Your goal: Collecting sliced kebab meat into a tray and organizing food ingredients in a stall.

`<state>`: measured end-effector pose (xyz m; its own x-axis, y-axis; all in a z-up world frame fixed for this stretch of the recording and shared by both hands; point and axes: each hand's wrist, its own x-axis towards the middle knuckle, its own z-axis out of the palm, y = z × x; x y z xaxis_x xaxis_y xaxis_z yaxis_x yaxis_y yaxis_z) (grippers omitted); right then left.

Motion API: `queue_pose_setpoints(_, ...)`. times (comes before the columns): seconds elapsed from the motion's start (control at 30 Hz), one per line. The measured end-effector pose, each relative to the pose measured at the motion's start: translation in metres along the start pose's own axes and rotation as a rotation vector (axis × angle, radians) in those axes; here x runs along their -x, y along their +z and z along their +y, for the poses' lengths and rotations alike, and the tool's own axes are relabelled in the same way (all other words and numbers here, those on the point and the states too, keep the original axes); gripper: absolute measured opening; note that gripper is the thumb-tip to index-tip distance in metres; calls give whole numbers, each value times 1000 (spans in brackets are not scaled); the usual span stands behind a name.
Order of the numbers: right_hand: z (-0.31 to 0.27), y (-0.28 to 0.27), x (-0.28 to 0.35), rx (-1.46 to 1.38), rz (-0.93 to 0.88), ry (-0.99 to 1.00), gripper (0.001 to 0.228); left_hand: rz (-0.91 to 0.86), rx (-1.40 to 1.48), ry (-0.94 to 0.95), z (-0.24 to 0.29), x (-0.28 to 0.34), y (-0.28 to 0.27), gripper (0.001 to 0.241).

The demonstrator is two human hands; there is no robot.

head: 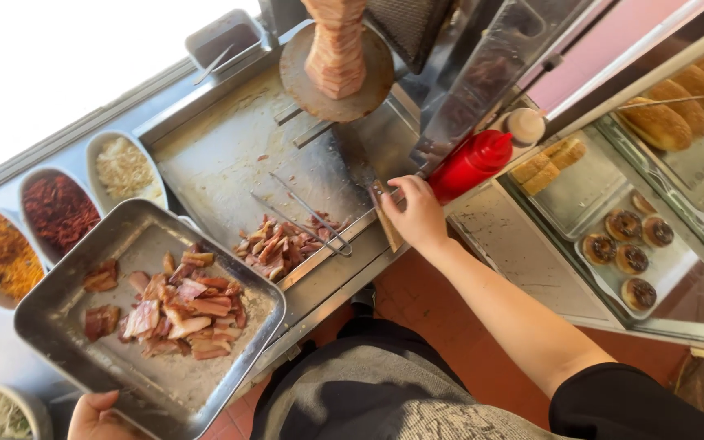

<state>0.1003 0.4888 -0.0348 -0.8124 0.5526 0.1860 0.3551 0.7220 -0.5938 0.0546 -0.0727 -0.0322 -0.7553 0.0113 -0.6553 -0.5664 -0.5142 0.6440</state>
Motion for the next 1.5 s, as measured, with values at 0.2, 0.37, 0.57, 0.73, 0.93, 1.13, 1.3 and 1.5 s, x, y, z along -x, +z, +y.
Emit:
queue_pose_setpoints(0.2,-57,36,13,33,-77,-328,23,13,77,137,3,17,78,59)
queue_pose_setpoints(0.37,-71,76,23,39,-300,-302,40,27,114,136,0,17,72,52)
queue_pose_setpoints(0.57,-61,52,4,161,-484,-80,66,35,170,128,-1,15,57,48)
queue_pose_setpoints(0.73,-49,-27,-38,180,-613,-39,60,70,180,143,0,15,44,47)
queue_pose_setpoints(0.93,3,-40,-73,268,-935,-51,52,71,207,146,2,19,39,48)
queue_pose_setpoints(1.13,-58,-26,-86,228,-1210,294,42,61,224,174,2,23,29,47)
queue_pose_setpoints(1.3,-58,3,-93,44,-1347,300,37,71,224,171,0,29,24,47)
queue_pose_setpoints(1.5,-72,30,-85,-27,-1426,251,37,71,229,175,-2,42,19,51)
